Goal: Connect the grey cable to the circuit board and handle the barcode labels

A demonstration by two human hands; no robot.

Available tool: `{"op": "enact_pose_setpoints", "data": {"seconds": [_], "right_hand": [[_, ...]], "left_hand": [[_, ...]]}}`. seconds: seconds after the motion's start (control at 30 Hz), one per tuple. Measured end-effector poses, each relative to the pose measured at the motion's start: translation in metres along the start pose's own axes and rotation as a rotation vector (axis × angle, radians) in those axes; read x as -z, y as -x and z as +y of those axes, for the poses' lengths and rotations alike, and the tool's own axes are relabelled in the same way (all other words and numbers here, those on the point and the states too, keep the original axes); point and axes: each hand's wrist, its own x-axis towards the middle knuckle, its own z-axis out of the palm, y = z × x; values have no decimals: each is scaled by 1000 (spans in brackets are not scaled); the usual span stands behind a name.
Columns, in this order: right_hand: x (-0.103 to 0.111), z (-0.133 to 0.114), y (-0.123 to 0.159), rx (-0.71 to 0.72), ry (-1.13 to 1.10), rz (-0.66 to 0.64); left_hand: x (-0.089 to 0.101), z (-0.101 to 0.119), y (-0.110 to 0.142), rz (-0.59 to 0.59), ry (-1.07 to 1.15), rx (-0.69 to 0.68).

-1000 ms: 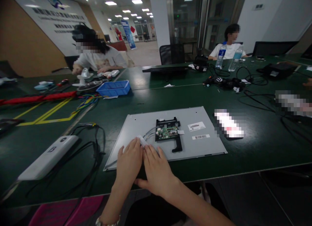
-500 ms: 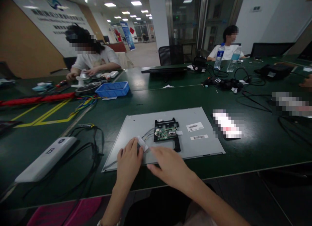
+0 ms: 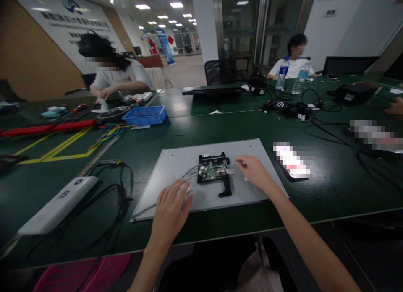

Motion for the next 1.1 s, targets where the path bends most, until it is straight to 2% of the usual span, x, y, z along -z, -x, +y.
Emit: {"op": "enact_pose_setpoints", "data": {"seconds": [0.1, 0.2, 0.33, 0.5, 0.6, 0.8, 0.97, 1.03, 1.1], "right_hand": [[2, -7, 7, 105, -17, -67], [3, -13, 9, 195, 7, -131], [-1, -15, 9, 236, 50, -176], [-7, -10, 10, 266, 94, -184], [-3, -3, 10, 233, 132, -155], [13, 24, 11, -8, 300, 129], [15, 32, 11, -95, 276, 74], [15, 30, 11, -107, 239, 113], [14, 27, 11, -117, 203, 166]], "left_hand": [[-3, -1, 2, -51, -32, -30], [-3, -3, -1, -40, -38, -2], [-1, -1, -7, -31, -28, 45], [-2, 1, -10, -129, -55, 40], [-1, 1, -10, -166, -72, 29], [6, -3, -17, -197, -119, 16], [16, -23, -27, -2, -163, 78], [19, -34, -31, 63, -172, 113], [18, -44, -32, 69, -167, 111]]}}
